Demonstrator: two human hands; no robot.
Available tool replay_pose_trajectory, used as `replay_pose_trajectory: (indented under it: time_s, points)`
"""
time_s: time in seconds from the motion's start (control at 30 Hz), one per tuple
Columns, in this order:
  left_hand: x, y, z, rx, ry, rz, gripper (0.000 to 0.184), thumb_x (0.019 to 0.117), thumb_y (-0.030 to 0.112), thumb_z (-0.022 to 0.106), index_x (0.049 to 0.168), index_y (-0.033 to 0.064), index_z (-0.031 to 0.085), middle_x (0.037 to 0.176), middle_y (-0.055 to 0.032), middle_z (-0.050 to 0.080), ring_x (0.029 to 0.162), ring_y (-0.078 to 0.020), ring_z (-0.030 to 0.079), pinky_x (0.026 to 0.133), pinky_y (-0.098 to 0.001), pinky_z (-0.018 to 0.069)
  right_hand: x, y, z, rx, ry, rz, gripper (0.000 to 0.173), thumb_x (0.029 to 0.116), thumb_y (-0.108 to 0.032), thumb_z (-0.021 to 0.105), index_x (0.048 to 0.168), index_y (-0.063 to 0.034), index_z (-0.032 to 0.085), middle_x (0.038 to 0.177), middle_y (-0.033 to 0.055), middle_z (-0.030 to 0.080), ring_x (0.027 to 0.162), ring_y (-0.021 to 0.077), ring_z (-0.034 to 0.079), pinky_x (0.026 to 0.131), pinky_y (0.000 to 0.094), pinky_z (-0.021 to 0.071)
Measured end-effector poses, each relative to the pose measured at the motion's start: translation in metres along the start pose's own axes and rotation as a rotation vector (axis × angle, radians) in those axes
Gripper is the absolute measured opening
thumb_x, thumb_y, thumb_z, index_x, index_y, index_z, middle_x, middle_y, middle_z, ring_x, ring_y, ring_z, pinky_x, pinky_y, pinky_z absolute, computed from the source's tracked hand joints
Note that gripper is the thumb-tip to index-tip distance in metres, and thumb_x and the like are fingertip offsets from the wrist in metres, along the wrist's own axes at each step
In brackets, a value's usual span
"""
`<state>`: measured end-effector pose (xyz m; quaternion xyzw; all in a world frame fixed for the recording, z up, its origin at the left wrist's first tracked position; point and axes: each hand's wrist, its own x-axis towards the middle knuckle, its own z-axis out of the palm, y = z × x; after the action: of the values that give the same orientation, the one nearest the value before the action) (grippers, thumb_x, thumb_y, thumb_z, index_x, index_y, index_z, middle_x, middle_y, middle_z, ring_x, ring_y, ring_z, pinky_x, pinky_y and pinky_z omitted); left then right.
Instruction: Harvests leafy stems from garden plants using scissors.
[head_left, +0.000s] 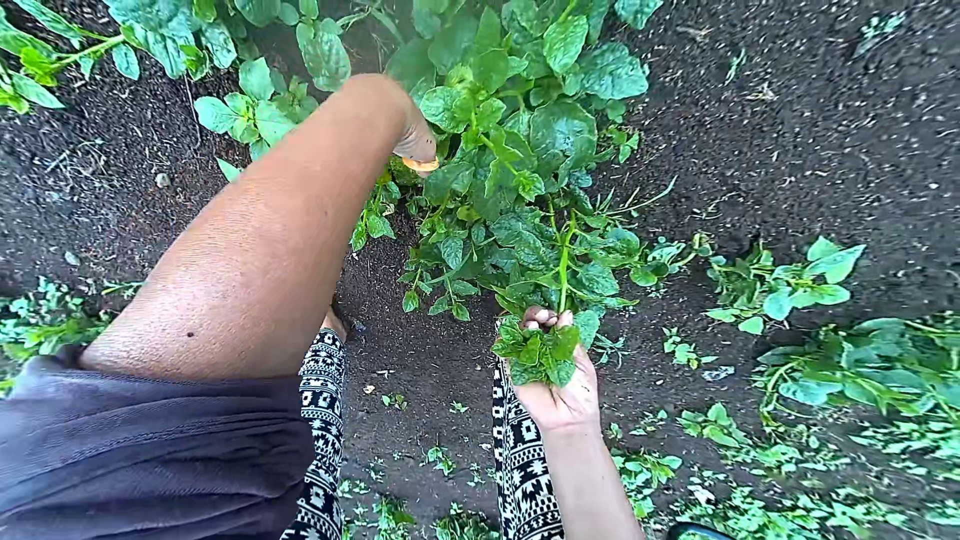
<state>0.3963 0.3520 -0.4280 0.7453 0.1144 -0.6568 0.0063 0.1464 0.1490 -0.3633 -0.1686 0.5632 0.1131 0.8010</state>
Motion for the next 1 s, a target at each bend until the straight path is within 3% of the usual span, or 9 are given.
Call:
replay_pose_trajectory:
  time_s: [0.1, 0.23, 0.37, 0.47, 0.6, 0.7, 0.83, 0.9, 1.0]
  points:
    - [0.003, 0.012, 0.006, 0.054, -0.024, 0.053, 0.04, 0.1026, 0.035, 0.062, 0.105, -0.0041, 0.069, 0.098, -0.02, 0.065, 0.085, -0.0286, 0.063, 0.081, -0.0479, 0.0506, 0.001, -0.005, 0.001, 0.002, 0.002, -0.003, 0.05, 0.1114, -0.031, 0.031, 0.088, -0.011, 0.07, 0.087, 0.0027, 0.073, 0.083, 0.0153, 0.074, 0.071, 0.0349, 0.0641]
    - [0.009, 0.009, 0.006, 0.013, -0.059, 0.062, 0.033, 0.1059, 0.027, 0.059, 0.109, -0.0053, 0.068, 0.101, -0.0197, 0.065, 0.089, -0.0276, 0.063, 0.085, -0.0461, 0.0495, 0.003, -0.007, 0.0, 0.001, -0.004, -0.004, 0.05, 0.1114, -0.031, 0.031, 0.088, -0.0097, 0.07, 0.087, 0.004, 0.073, 0.084, 0.0161, 0.074, 0.072, 0.0353, 0.064]
    - [0.027, -0.015, 0.004, 0.055, -0.025, 0.027, 0.027, 0.1014, 0.02, 0.062, 0.088, -0.002, 0.069, 0.079, -0.0149, 0.066, 0.067, -0.023, 0.06, 0.068, -0.0435, 0.0482, 0.003, -0.004, 0.001, -0.007, 0.03, 0.005, 0.051, 0.1117, -0.032, 0.03, 0.087, -0.0102, 0.069, 0.086, 0.0029, 0.073, 0.083, 0.0149, 0.074, 0.073, 0.0339, 0.0641]
    - [0.023, -0.018, 0.002, 0.095, -0.066, 0.034, 0.022, 0.1033, 0.012, 0.057, 0.091, -0.0043, 0.065, 0.083, -0.0149, 0.063, 0.07, -0.0218, 0.057, 0.07, -0.0406, 0.0474, 0.002, -0.002, 0.004, -0.03, 0.022, 0.003, 0.051, 0.1117, -0.031, 0.03, 0.087, -0.0108, 0.069, 0.087, 0.0027, 0.073, 0.083, 0.015, 0.074, 0.073, 0.0339, 0.0641]
    - [0.017, -0.014, 0.001, -0.072, -0.062, 0.008, 0.033, 0.1024, 0.031, 0.062, 0.102, -0.0007, 0.069, 0.084, -0.0139, 0.064, 0.071, -0.0214, 0.058, 0.07, -0.0397, 0.0497, 0.001, -0.007, 0.007, -0.054, 0.025, -0.003, 0.052, 0.1117, -0.032, 0.029, 0.087, -0.0111, 0.07, 0.086, 0.0024, 0.073, 0.083, 0.0143, 0.074, 0.072, 0.0344, 0.0641]
    - [0.009, -0.012, -0.001, -0.116, -0.082, 0.027, 0.028, 0.1041, 0.028, 0.06, 0.099, 0.001, 0.068, 0.079, -0.0093, 0.059, 0.064, -0.0163, 0.054, 0.065, -0.0326, 0.0477, 0.0, -0.007, 0.007, -0.08, 0.039, -0.004, 0.054, 0.1124, -0.032, 0.026, 0.088, -0.0108, 0.068, 0.086, 0.0025, 0.073, 0.082, 0.0137, 0.073, 0.071, 0.034, 0.064]
    - [0.008, -0.013, -0.001, -0.008, -0.065, 0.045, 0.029, 0.1012, 0.029, 0.066, 0.098, 0.0005, 0.072, 0.08, -0.0116, 0.064, 0.067, -0.0188, 0.057, 0.068, -0.0373, 0.0476, 0.001, -0.003, 0.006, -0.095, 0.048, -0.013, 0.054, 0.1125, -0.032, 0.025, 0.087, -0.0114, 0.068, 0.086, 0.0017, 0.073, 0.082, 0.0132, 0.074, 0.071, 0.0329, 0.0639]
    - [0.011, -0.021, 0.001, 0.004, -0.05, 0.008, 0.032, 0.0972, 0.035, 0.069, 0.093, 0.0038, 0.074, 0.074, -0.0098, 0.065, 0.061, -0.0171, 0.057, 0.063, -0.0364, 0.0482, 0.002, 0.001, 0.005, -0.099, 0.052, -0.008, 0.055, 0.1124, -0.032, 0.024, 0.087, -0.0115, 0.068, 0.086, 0.002, 0.073, 0.082, 0.0132, 0.073, 0.071, 0.0328, 0.0639]
    - [0.008, -0.035, 0.007, 0.088, -0.077, 0.033, 0.033, 0.1014, 0.027, 0.063, 0.079, 0.003, 0.066, 0.069, -0.0087, 0.059, 0.058, -0.0173, 0.051, 0.061, -0.0362, 0.0427, 0.002, 0.007, 0.005, -0.111, 0.064, 0.006, 0.054, 0.1125, -0.032, 0.025, 0.086, -0.0115, 0.068, 0.086, 0.0017, 0.073, 0.082, 0.0125, 0.073, 0.072, 0.0322, 0.0641]
